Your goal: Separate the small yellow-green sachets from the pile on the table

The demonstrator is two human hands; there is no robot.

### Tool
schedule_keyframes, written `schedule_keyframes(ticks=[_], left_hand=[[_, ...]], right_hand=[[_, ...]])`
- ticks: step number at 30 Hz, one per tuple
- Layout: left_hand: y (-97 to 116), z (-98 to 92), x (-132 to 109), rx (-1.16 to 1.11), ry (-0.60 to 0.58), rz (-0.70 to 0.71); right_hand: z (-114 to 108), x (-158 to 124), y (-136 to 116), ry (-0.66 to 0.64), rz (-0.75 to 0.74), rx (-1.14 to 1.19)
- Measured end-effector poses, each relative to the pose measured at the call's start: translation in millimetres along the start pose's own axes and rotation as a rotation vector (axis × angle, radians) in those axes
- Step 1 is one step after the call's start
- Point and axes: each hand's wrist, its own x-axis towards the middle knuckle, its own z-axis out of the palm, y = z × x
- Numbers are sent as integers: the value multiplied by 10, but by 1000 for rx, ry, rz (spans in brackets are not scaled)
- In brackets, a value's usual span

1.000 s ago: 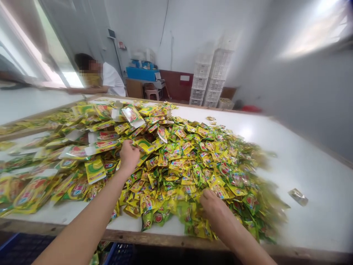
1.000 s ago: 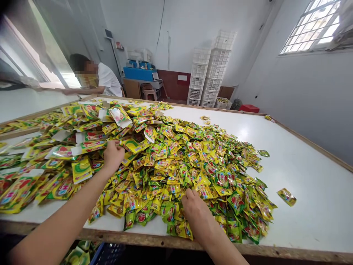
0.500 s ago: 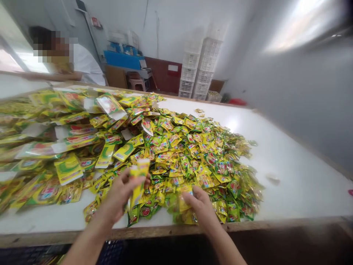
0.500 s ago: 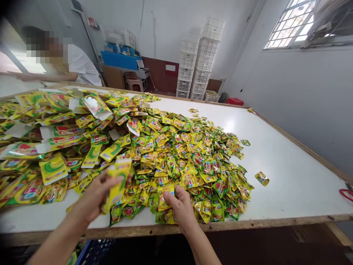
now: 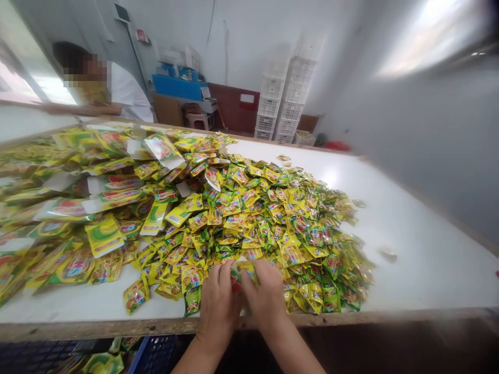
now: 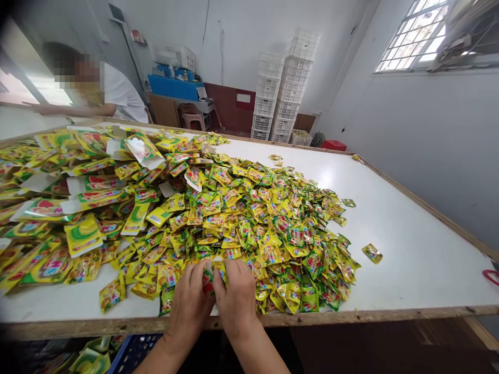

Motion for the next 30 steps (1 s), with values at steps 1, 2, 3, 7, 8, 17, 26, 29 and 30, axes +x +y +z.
schedule_keyframes(ticks=[1,2,3,7,8,17,26,29,30], left_hand=[[9,20,-1,-12,6,4],[19,41,0,-32,18,1],[29,59,3,-61,34,-8],[45,41,31,-387,-15,-69],[38,12,37,-502,-83,-95],[-188,-176,-24,-1132,-382,-389],[-223,-215,-15,-1236,-412,-482],[-238,-198,-12,-1236,-415,-504],[-243,-188,-13,-1231,-416,-510]], right_hand=[[-52,29,-4,-64,22,-28],[-116,69,-12,-146,23,-36],[-185,114,-22,-243,-2,-28],[-391,271,-16,-491,-115,62],[-402,296,3,-484,-82,79],[-134,345,62,-349,-196,190],[-195,221,52,-476,-193,131],[-208,222,33,-506,-256,73],[-204,216,28,-506,-253,83]])
